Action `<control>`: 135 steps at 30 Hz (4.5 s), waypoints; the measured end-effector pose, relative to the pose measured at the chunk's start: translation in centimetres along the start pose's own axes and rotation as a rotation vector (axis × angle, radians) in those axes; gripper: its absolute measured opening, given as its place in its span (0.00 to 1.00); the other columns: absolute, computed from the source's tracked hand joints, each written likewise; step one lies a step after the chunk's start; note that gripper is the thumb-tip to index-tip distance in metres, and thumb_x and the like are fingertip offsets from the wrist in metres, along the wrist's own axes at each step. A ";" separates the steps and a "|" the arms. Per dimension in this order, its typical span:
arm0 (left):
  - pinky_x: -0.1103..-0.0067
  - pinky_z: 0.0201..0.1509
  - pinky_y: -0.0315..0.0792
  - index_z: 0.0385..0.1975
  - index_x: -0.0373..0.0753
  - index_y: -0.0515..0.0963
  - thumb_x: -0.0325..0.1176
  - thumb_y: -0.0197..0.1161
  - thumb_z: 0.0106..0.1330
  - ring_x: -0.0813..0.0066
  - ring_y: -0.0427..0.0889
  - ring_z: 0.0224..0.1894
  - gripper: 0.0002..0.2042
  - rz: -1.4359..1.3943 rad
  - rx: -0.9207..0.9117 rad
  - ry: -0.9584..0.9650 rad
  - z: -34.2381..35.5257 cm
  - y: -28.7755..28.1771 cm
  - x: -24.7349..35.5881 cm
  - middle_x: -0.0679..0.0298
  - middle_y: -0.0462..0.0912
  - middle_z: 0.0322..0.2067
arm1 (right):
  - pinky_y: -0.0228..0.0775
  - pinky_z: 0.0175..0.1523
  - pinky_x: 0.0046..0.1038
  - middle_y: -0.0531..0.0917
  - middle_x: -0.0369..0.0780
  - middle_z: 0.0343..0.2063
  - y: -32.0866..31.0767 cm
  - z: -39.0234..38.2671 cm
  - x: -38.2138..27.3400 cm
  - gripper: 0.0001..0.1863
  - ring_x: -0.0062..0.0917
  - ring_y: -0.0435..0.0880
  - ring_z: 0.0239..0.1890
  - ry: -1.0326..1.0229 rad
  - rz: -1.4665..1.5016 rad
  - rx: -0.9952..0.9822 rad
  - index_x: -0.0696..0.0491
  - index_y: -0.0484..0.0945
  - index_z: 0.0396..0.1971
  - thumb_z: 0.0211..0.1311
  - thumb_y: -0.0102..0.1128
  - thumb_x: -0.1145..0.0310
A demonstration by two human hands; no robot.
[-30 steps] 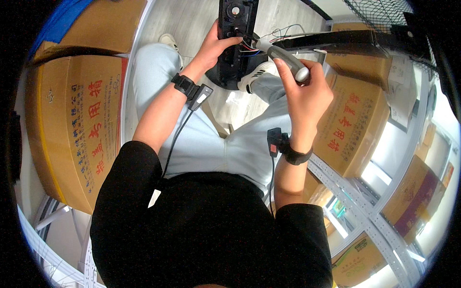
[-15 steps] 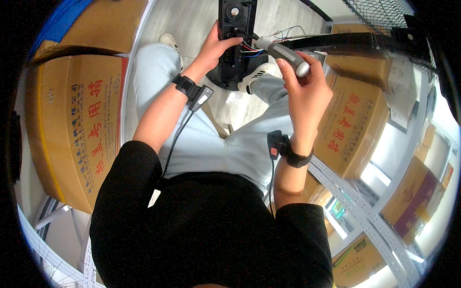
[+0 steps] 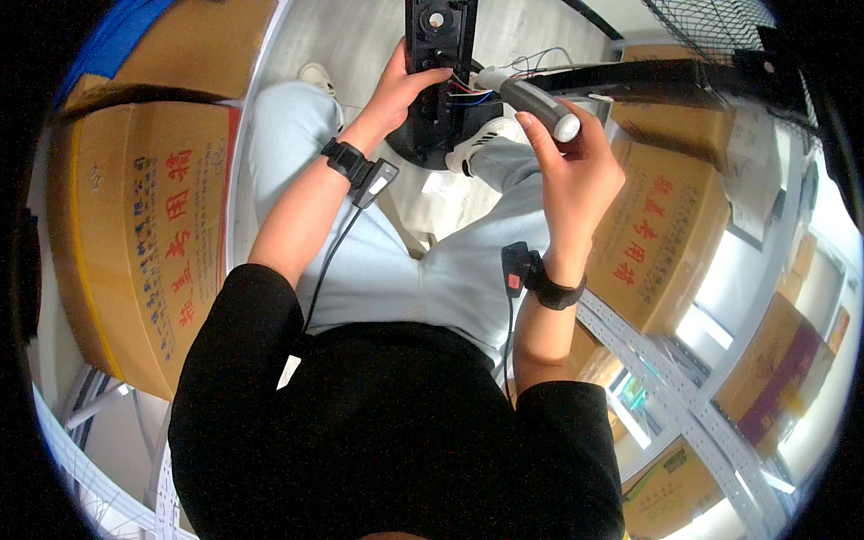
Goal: The person sits on the floor and uses a screwdriver to connect wires inside the base of a standing fan. They then close the fan's base cover and adjust the fan's position.
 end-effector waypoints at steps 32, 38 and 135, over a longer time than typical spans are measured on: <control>0.72 0.53 0.76 0.57 0.37 0.65 0.18 0.67 0.56 0.69 0.81 0.48 0.28 -0.107 0.308 -0.168 0.0 -1.1 -1.3 0.62 0.80 0.46 | 0.81 0.46 0.38 0.88 0.48 0.36 15.7 11.8 1.7 0.13 0.42 0.88 0.41 -0.323 -0.952 -0.578 0.51 0.87 0.37 0.56 0.60 0.64; 0.72 0.52 0.76 0.55 0.36 0.68 0.18 0.67 0.55 0.69 0.81 0.47 0.26 -0.097 0.296 -0.136 0.1 -1.1 -1.5 0.61 0.81 0.44 | 0.81 0.44 0.39 0.89 0.43 0.40 18.3 12.7 5.2 0.12 0.36 0.89 0.44 -0.331 -1.166 -0.633 0.48 0.89 0.36 0.55 0.64 0.61; 0.68 0.50 0.74 0.45 0.41 0.77 0.22 0.67 0.55 0.58 0.81 0.45 0.16 0.503 0.344 0.286 0.4 -0.7 -1.5 0.58 0.83 0.40 | 0.67 0.24 0.19 0.79 0.32 0.17 12.2 7.7 -2.9 0.23 0.14 0.76 0.18 0.013 0.051 -0.803 0.55 0.81 0.34 0.51 0.74 0.50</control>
Point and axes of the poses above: each hand's wrist, its own z-axis towards the middle knuckle, its own y-axis out of the palm, x = y × z, the point moved 1 cm from there along z, towards the middle knuckle
